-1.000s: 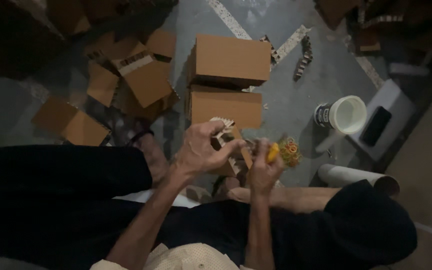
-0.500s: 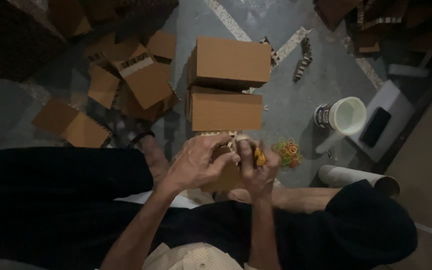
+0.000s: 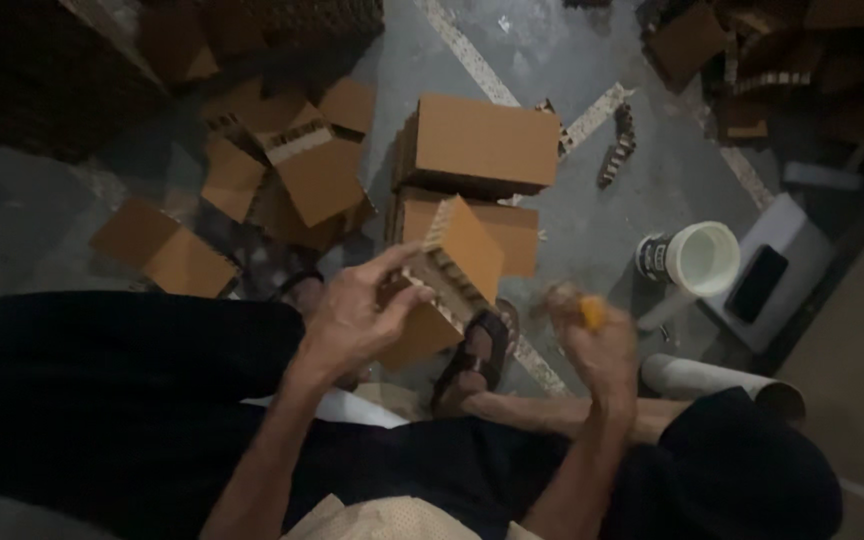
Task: The person sits on the floor and uses a yellow utility knife to cut a stack of corrugated cardboard sheets into smaller pieces. They repeatedly slice along the edges, separate the cut sections, and set them aside on the floor.
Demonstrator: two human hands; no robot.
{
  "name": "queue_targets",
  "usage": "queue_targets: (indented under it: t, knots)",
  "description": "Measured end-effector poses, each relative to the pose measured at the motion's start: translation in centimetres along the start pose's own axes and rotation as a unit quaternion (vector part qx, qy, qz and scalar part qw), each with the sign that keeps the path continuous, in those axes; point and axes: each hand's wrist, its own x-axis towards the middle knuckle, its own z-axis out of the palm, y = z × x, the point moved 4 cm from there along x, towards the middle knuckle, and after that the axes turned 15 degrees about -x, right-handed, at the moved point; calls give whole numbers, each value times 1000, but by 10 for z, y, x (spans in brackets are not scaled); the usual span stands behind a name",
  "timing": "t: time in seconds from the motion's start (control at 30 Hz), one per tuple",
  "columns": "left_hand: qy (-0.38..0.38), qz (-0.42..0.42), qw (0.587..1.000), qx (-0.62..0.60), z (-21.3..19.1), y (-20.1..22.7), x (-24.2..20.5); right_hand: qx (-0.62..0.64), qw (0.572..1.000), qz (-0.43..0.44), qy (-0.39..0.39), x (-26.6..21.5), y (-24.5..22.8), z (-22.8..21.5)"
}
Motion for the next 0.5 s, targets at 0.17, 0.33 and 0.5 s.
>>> queue_targets:
  t: [0.17,0.33,0.5]
  knots:
    - [197,-56,970,-131,-49,-24,8,230,969,28,85,2,-14,8]
    - [299,-38,939,164,-65,-44,22,175,978,67,-88,11,-18,58]
    - [110,108,934,322,1,-64,38,-5,999,-21,-29,3,-26,80]
